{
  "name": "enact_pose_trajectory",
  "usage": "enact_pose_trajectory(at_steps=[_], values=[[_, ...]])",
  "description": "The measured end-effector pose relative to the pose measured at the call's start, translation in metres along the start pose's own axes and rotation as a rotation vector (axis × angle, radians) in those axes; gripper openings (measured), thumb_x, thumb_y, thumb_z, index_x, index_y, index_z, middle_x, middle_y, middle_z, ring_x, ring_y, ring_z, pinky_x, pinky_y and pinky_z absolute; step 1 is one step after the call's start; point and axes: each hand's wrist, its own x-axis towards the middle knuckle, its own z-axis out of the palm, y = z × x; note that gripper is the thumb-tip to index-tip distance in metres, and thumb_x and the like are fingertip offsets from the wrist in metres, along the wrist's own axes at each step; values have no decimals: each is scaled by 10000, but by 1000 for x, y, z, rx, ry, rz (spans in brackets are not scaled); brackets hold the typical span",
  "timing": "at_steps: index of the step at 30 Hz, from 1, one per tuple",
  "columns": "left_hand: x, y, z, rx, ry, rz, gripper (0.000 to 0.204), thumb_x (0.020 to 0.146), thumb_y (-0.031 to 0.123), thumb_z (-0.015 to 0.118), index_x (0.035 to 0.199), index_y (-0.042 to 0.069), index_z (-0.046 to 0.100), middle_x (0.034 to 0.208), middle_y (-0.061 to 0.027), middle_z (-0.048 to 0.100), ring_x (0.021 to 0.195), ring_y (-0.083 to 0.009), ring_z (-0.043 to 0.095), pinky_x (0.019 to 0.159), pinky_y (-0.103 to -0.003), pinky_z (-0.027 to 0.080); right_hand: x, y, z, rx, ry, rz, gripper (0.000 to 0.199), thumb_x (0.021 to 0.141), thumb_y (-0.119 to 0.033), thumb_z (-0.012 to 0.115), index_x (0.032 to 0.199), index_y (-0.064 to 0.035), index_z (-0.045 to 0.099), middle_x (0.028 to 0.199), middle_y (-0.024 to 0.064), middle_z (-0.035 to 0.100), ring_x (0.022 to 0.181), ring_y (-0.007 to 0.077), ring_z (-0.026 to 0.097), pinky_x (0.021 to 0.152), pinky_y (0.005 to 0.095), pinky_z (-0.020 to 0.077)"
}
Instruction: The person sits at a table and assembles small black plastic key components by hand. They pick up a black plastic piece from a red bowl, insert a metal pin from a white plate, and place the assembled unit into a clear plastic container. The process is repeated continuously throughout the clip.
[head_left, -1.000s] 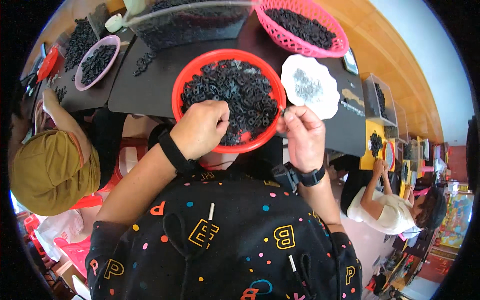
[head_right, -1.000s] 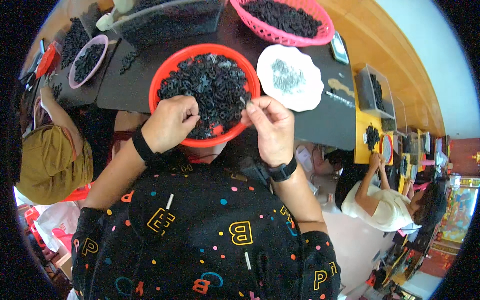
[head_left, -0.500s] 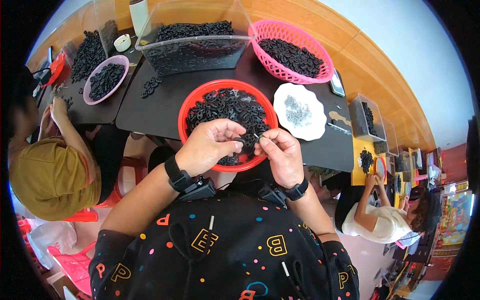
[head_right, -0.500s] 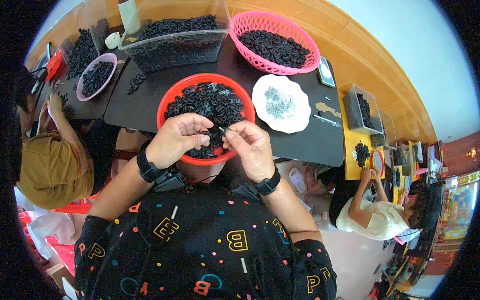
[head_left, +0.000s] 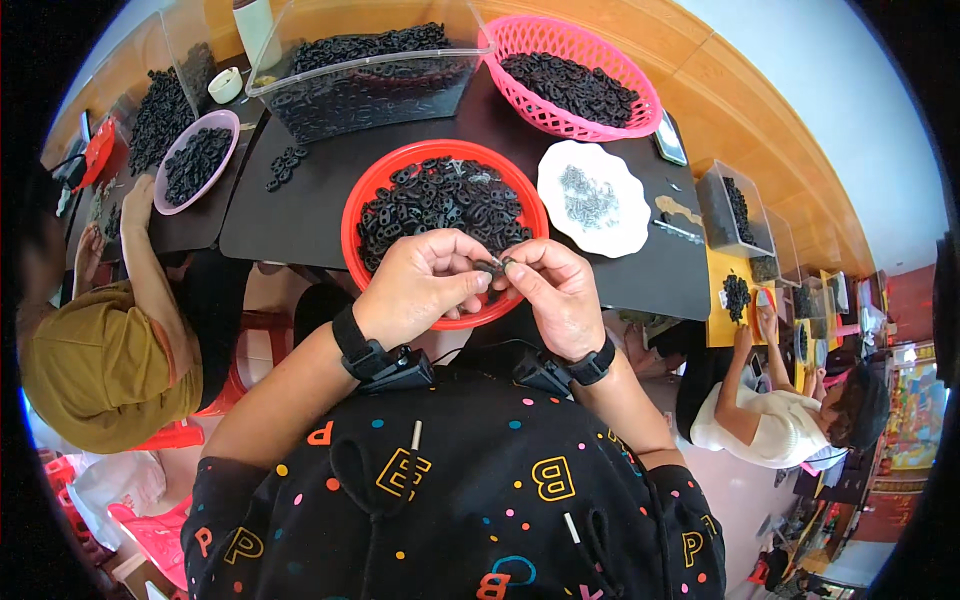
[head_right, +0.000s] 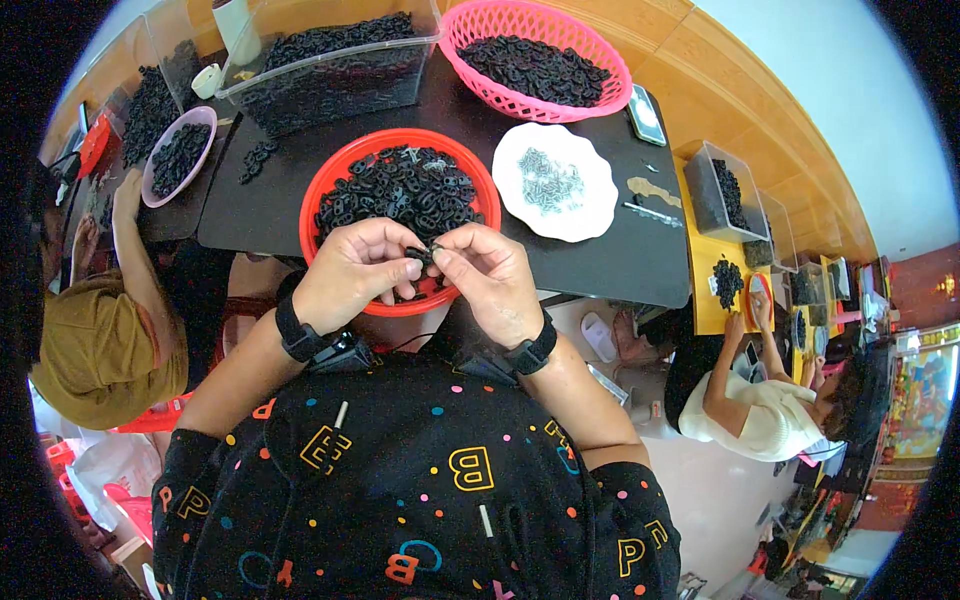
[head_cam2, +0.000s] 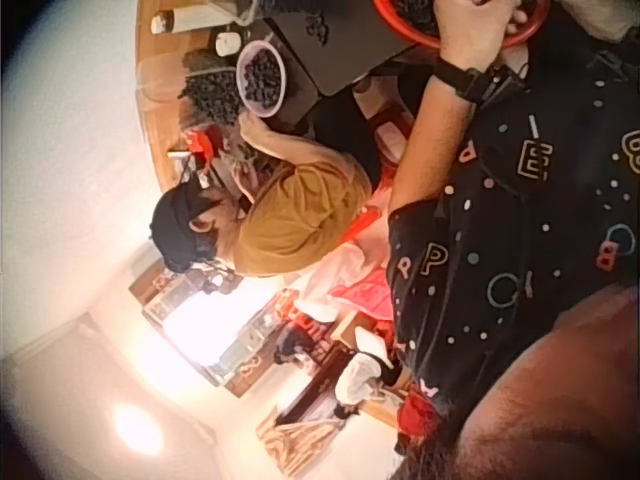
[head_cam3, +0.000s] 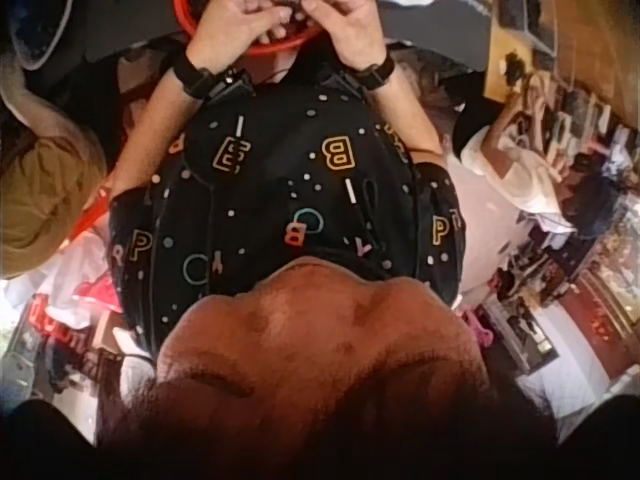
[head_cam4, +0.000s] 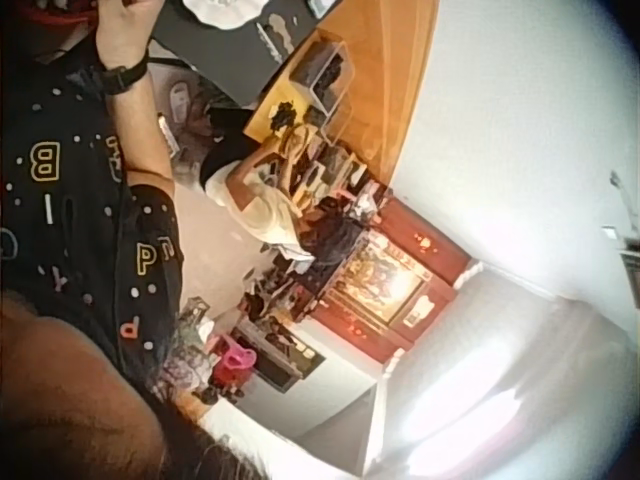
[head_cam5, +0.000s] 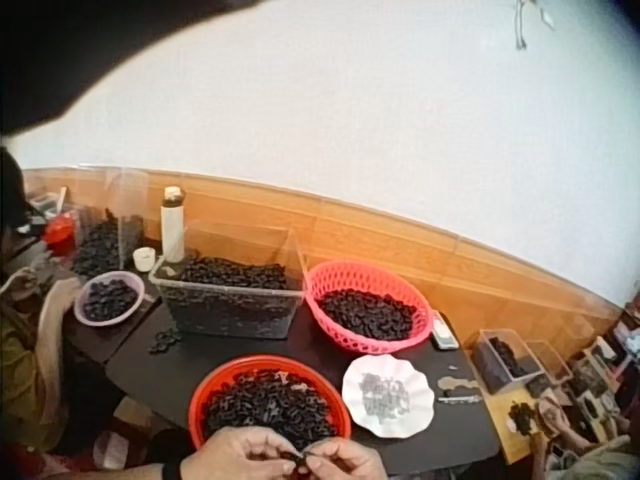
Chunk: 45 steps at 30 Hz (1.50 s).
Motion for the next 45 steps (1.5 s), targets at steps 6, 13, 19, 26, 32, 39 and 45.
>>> enact_pose_trajectory(at_steps=[6,13,19,26,32,39,45], values=[[3,-3,-2,-37,-14,33,175,877,46,571,1047,15,598,831,-31,633,686,-76,584,585,-200,475,1,2,-2,29,-2,33,55,878,-40,582,924,-23,608,837,11,625,765,71,594,675,203,471],[2,-2,-2,-205,3,16,196,892,74,568,1075,10,597,868,-46,637,746,-92,605,620,-204,478,2,5,-4,-10,20,59,46,881,-56,584,908,-29,608,811,5,622,738,67,593,660,196,466],[5,-7,-5,-142,117,106,216,886,75,577,1093,15,584,892,-41,636,776,-96,609,658,-220,488,3,4,-4,-26,13,40,43,882,-59,585,900,-27,607,788,4,616,714,65,582,647,198,461],[4,-6,-3,-117,125,114,218,883,73,581,1094,18,577,906,-37,634,802,-97,607,665,-222,484,3,6,-5,-23,24,60,41,879,-61,591,896,-28,609,778,1,616,706,62,577,636,193,453],[7,-5,-1,-125,74,86,182,889,82,576,1062,26,571,894,-25,628,795,-91,601,663,-216,479,3,2,-6,-24,34,37,43,880,-54,585,903,-27,609,785,4,618,711,65,576,642,201,453],[10,-9,2,-138,7,77,126,893,84,573,1010,39,564,876,-14,627,767,-76,590,640,-204,468,2,-1,-2,64,37,-33,72,879,-13,561,932,2,607,883,40,621,786,88,584,720,229,479],[9,-9,2,-52,-33,-13,86,892,72,570,974,49,557,843,-5,626,695,-65,580,594,-194,467,2,1,-4,64,23,-52,76,879,-7,560,937,8,607,911,50,621,806,95,587,740,233,478]])
